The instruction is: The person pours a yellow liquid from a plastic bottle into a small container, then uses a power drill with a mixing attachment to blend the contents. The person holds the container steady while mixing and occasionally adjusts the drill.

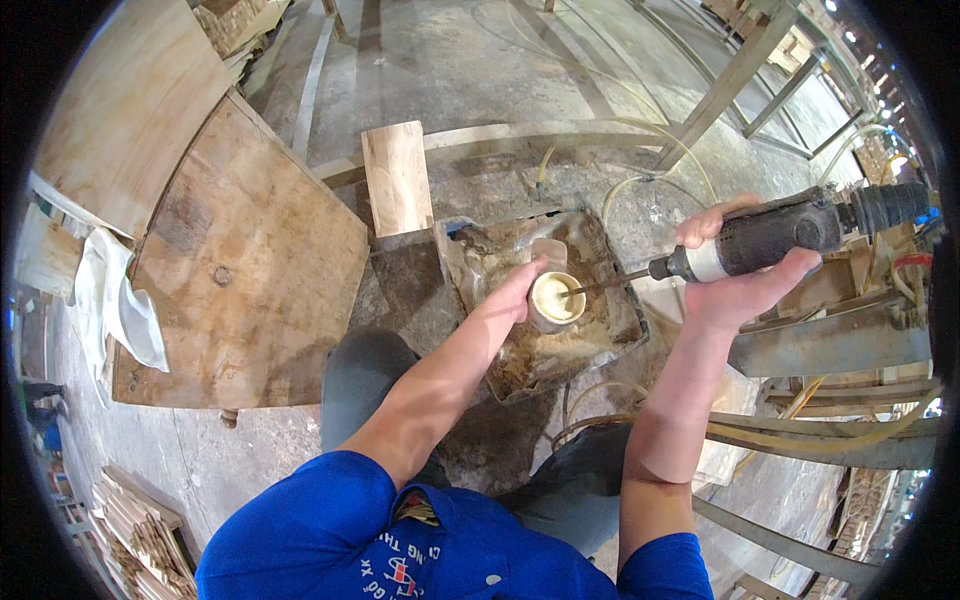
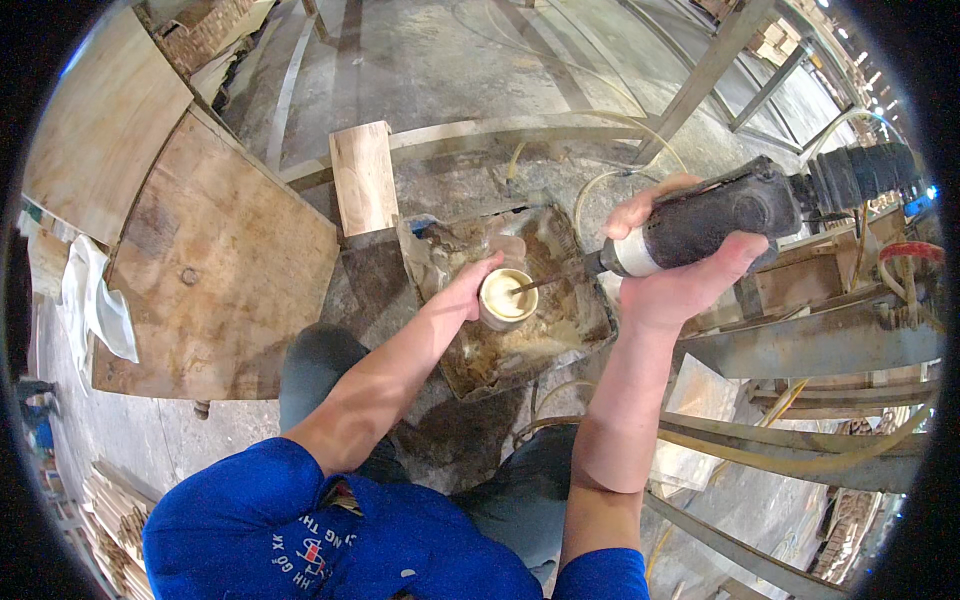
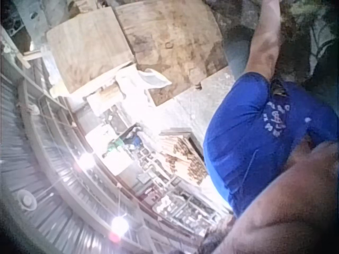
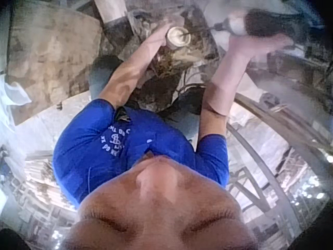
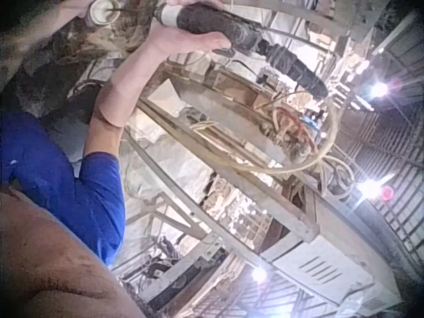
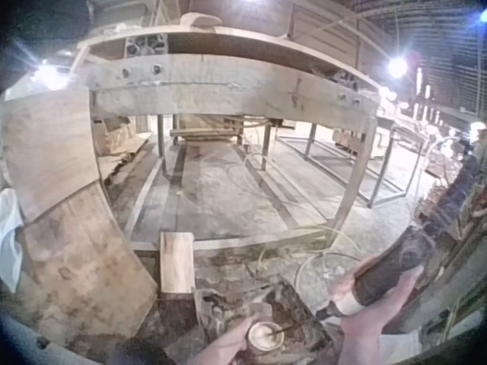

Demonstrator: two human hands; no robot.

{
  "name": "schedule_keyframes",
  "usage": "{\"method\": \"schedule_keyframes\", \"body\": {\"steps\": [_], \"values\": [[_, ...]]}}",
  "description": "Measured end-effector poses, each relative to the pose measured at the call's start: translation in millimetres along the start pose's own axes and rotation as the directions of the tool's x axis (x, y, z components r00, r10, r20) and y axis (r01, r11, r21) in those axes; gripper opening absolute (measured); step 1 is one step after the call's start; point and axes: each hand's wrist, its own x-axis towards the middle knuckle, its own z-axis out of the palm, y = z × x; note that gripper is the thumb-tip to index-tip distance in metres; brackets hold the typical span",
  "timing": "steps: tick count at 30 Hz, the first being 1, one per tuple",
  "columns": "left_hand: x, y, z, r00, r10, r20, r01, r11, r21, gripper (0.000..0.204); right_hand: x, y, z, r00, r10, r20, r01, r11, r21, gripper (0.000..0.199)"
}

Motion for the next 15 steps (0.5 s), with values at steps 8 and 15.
{"method": "schedule_keyframes", "body": {"steps": [8, 15], "values": [[2.7, -0.8, -1.1, 0.997, 0.067, -0.023, -0.068, 0.997, -0.032, 0.037, -0.3, -2.4, -2.2, 1.0, 0.013, 0.008, -0.013, 1.0, -0.004, 0.082], [-16.1, -4.3, 29.9, 0.994, 0.009, -0.112, -0.045, 0.946, -0.322, 0.043, 0.6, 5.8, -10.1, 0.999, -0.04, -0.021, 0.039, 0.998, -0.055, 0.081]]}}
